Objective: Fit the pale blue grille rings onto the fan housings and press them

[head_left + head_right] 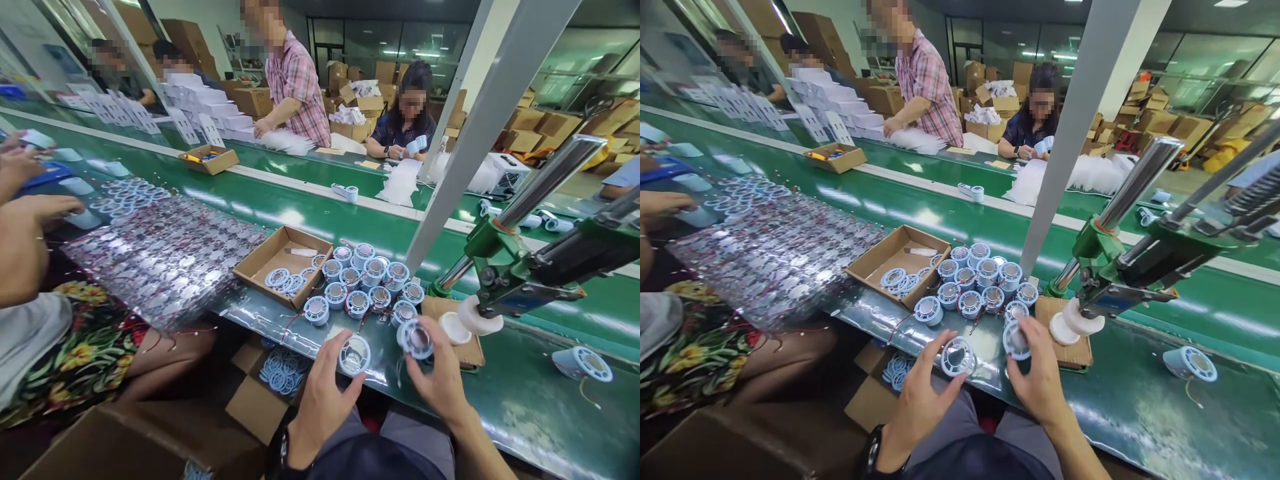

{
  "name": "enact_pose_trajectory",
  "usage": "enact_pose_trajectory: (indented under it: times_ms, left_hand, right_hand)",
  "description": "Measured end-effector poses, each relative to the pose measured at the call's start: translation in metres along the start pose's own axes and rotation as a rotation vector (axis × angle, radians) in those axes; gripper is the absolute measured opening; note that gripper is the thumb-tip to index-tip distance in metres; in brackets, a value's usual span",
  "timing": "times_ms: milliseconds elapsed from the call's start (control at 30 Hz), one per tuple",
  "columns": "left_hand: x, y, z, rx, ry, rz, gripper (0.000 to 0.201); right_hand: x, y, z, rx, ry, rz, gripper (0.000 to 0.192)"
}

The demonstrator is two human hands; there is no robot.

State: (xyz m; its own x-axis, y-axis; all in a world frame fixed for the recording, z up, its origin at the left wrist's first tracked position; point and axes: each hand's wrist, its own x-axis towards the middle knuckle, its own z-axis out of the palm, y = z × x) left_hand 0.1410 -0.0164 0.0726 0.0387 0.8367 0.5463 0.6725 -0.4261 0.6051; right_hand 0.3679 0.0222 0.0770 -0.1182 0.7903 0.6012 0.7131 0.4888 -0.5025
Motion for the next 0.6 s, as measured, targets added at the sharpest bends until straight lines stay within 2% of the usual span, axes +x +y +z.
enact_pose_trajectory:
  times_ms: [100, 167, 233, 367, 500, 600]
  left_hand:
    - [0.005, 0.010, -0.010, -0.020, 0.014, 0.071, 0.054]
    - [0.008, 0.018, -0.011, -0.050, 0.000, 0.111, 0.053]
    - [0.011, 0.026, -0.009, -0.075, -0.007, 0.134, 0.050]
    - [0.014, 0.038, -0.003, -0.081, 0.014, 0.160, 0.050]
    - [0.017, 0.044, 0.002, -0.056, 0.021, 0.178, 0.051]
    - [0.020, 0.051, 0.004, -0.028, 0.028, 0.193, 0.057]
  right_hand:
    - [-0.032, 0.004, -0.005, 0.080, -0.276, -0.037, 0.065]
    - [-0.046, 0.009, -0.005, 0.109, -0.344, -0.008, 0.071]
    - [-0.055, 0.012, -0.005, 0.148, -0.340, 0.043, 0.074]
    - [-0.064, 0.006, 0.004, 0.225, -0.249, 0.172, 0.078]
    - [-0.063, -0.006, 0.023, 0.227, -0.141, 0.282, 0.074]
    - [-0.055, -0.020, 0.025, 0.288, -0.081, 0.281, 0.083]
